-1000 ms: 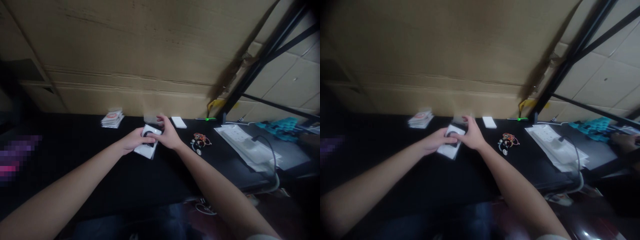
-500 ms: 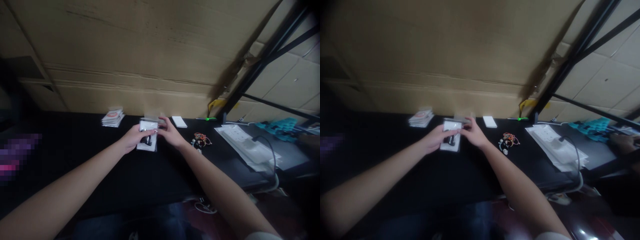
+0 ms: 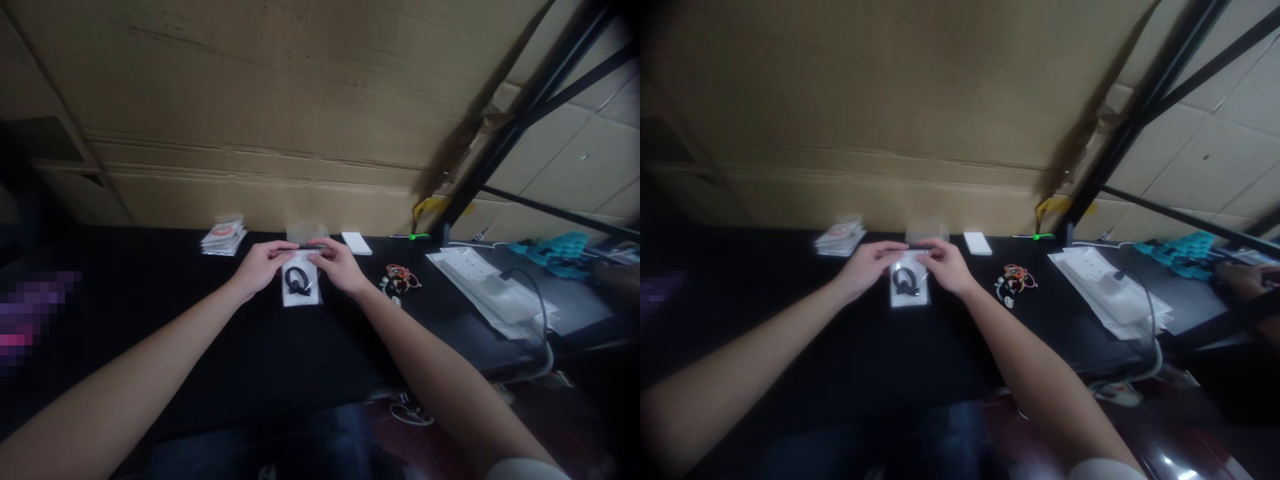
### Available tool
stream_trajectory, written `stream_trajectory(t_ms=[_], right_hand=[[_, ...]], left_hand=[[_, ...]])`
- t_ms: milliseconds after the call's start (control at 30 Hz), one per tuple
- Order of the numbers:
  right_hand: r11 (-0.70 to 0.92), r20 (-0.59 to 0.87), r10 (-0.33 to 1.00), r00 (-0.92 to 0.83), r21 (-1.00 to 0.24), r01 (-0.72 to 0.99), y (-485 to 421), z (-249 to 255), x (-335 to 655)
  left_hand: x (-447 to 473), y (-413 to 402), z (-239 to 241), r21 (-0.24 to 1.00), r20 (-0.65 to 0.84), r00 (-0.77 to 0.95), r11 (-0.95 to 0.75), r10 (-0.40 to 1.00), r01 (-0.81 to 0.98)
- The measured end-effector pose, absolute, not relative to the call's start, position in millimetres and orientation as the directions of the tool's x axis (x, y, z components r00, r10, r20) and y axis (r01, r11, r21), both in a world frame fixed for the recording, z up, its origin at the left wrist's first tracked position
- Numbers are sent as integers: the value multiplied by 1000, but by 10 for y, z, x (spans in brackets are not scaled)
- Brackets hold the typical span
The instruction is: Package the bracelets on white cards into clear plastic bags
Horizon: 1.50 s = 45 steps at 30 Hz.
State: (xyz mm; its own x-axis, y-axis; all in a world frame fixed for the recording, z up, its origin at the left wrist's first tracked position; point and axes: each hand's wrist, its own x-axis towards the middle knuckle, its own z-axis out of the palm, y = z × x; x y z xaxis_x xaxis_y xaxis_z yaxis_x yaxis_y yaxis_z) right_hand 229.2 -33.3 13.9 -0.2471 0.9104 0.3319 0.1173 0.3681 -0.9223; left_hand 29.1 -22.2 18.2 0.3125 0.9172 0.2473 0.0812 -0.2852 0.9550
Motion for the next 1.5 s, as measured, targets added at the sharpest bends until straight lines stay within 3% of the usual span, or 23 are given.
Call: stream_trajectory(t_ms=[233,333,467,567,700,867,1000,1100,1233,1400,1500], right_hand=[[460,401,873,-279,-866,195,-352,191,2373],[492,414,845,-339,-850,188,-397,235,2386],[430,379,882,-280,-891,148,-413,223,2323],[390,317,908,-274,-877,280,-402,189,2260],[407,303,904,-300,-826,391,-391,175,2241],[365,261,918,-298,-849,382,-372,183,2305],[303,184,910,-371,-907,292,-357,194,2359],[295,200,926,-320,-912,285,-338,186,2382],[330,254,933,-255,-886,326,-305,161,2383],[289,234,946,-225,-923,254,-259,117,2377],[285,242,956,-168,-901,328,-221,69,2395]], left_hand=[[146,-137,195,934,319,411,-356,854,14],[149,-144,204,903,347,372,-413,861,113],[205,-206,226,874,365,335,-444,869,200],[254,-251,225,892,356,355,-428,864,147],[304,-246,175,955,253,319,-288,913,68],[249,-145,131,995,95,393,-97,915,-17],[181,-109,158,998,57,492,-33,869,-57],[216,-157,163,996,31,483,14,875,-88],[319,-259,143,1000,-24,529,20,848,14],[339,-305,153,997,-6,537,-35,843,67],[334,-324,159,937,80,434,-216,897,274]])
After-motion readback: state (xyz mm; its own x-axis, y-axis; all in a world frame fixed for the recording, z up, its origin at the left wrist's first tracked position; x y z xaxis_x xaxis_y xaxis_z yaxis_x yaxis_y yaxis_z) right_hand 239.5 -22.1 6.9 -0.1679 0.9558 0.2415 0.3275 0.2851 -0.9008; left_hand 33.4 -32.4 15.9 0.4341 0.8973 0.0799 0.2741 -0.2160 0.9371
